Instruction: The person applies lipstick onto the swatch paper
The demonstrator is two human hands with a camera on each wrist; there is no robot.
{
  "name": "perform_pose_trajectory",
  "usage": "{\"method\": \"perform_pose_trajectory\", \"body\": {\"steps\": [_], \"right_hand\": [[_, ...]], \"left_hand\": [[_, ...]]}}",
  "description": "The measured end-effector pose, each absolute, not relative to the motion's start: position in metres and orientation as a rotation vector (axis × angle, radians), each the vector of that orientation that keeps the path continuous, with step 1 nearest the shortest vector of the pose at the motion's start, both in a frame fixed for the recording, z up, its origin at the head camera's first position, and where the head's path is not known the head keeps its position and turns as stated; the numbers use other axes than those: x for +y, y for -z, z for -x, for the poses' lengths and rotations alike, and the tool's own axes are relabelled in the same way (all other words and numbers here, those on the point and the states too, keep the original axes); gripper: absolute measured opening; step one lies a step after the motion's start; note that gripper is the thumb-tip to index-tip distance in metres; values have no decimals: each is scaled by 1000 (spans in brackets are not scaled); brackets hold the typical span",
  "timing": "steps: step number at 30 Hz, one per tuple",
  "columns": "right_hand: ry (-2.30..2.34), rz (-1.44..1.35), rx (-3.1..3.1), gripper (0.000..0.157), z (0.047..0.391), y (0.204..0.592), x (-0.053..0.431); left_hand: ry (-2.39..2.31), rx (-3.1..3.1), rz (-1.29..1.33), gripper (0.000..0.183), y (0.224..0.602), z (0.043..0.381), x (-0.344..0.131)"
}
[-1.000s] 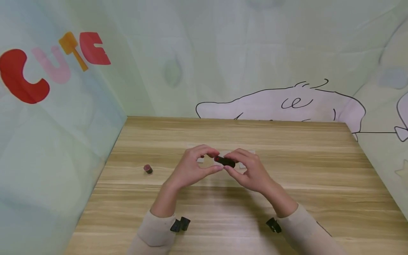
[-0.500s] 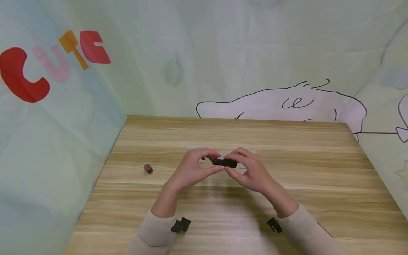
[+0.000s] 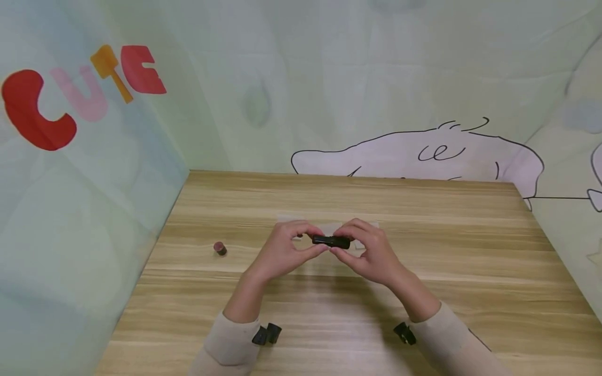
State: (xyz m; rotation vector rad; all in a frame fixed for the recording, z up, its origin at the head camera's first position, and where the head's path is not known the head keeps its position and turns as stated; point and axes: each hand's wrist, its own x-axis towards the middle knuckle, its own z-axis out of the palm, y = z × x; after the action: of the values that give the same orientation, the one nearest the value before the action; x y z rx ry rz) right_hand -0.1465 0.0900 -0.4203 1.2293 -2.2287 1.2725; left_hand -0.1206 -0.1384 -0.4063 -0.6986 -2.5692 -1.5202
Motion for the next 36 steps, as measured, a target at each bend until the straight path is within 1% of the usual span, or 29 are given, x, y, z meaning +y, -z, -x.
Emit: {"method": "perform_pose_trajectory", "body": {"steps": [8,14,22,36], "right_hand": [[-1310,-1249,-2212,19,148,423,90],[-1426,-1249,-2240,18,147,423,90],[-1529,-1212,-2315,7,146,421,91],[-1642,-1102,-2431,18,141,419,89]], "left_hand": [[1519,-2554,706,15,406,120,-140],[1538,-2531,725,15,405,120,-140],[1568,-2492,784,15,405,120,-140],[1599,-2462,806,18,410,119,-138]]}}
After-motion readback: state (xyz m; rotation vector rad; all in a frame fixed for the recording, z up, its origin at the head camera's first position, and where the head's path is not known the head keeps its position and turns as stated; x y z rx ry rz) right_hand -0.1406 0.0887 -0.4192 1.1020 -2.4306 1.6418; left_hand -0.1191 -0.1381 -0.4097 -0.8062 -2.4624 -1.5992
